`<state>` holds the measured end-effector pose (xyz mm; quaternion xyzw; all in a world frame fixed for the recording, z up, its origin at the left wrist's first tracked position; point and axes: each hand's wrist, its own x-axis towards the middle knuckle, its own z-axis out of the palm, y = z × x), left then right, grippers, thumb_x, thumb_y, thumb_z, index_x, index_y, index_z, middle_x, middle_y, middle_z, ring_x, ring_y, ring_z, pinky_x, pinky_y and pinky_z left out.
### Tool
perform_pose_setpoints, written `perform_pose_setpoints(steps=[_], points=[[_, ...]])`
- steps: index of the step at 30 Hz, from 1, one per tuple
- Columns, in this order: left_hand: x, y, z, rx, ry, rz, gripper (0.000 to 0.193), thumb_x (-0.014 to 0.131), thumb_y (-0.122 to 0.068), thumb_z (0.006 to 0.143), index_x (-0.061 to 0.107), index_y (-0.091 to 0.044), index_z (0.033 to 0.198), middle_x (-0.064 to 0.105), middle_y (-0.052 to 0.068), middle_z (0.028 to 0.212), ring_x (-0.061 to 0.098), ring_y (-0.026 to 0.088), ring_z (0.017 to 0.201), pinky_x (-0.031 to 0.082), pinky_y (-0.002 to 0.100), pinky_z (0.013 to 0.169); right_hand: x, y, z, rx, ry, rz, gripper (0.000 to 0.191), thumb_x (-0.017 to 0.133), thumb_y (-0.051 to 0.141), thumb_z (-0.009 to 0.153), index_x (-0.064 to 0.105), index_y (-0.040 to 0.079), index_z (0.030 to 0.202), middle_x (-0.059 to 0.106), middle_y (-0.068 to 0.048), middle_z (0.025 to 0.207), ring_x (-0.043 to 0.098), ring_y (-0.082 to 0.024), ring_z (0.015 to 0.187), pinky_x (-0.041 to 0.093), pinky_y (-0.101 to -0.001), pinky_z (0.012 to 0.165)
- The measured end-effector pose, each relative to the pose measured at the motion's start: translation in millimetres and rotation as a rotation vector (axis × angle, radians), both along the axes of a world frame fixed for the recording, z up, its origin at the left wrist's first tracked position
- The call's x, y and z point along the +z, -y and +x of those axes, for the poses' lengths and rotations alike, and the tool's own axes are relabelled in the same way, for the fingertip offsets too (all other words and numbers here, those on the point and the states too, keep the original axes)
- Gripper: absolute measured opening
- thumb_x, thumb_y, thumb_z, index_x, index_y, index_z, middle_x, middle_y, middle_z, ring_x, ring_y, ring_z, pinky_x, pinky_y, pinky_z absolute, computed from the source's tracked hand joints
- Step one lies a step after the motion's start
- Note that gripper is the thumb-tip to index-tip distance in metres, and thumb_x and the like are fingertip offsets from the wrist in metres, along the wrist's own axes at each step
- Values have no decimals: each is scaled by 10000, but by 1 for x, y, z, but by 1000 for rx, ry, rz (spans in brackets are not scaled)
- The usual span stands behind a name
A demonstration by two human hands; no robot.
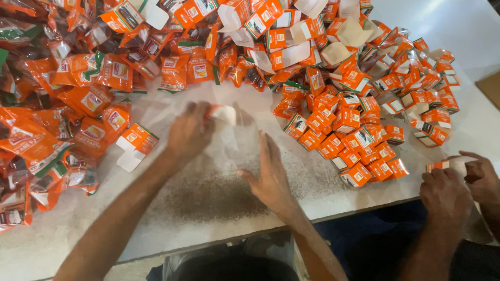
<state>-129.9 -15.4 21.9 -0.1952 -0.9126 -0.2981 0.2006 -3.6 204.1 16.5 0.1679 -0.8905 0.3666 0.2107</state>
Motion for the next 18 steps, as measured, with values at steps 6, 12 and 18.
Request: perform_pose_setpoints(steps=[6,12,18], points=[[-12,-28,22,-435,370,125,310,716,-332,964,691,-30,1032,729,161,853,754,300,731,582,417,702,-18,-10,4,-28,260,-268,743,698,212,955,311,8,1556,533,-255,1483,521,-434,1404,443,-496,1150],[-4,27,-134,336,-247,-65,677,823,-335,861,533,28,1353,581,348,1114,648,529,900,543,592,584,-23,-14,19,65,90,-52,655,770,154,886,457,22,1447,573,-226,1424,469,-435,1401,327,-563,1178],[-50,35,-125,188,-264,-288,622,819,-256,826,569,-38,1352,617,268,1098,666,458,855,540,567,680,-21,-18,24,51,159,-152,602,815,189,833,563,27,1355,589,-206,1354,519,-402,1316,416,-480,1100]])
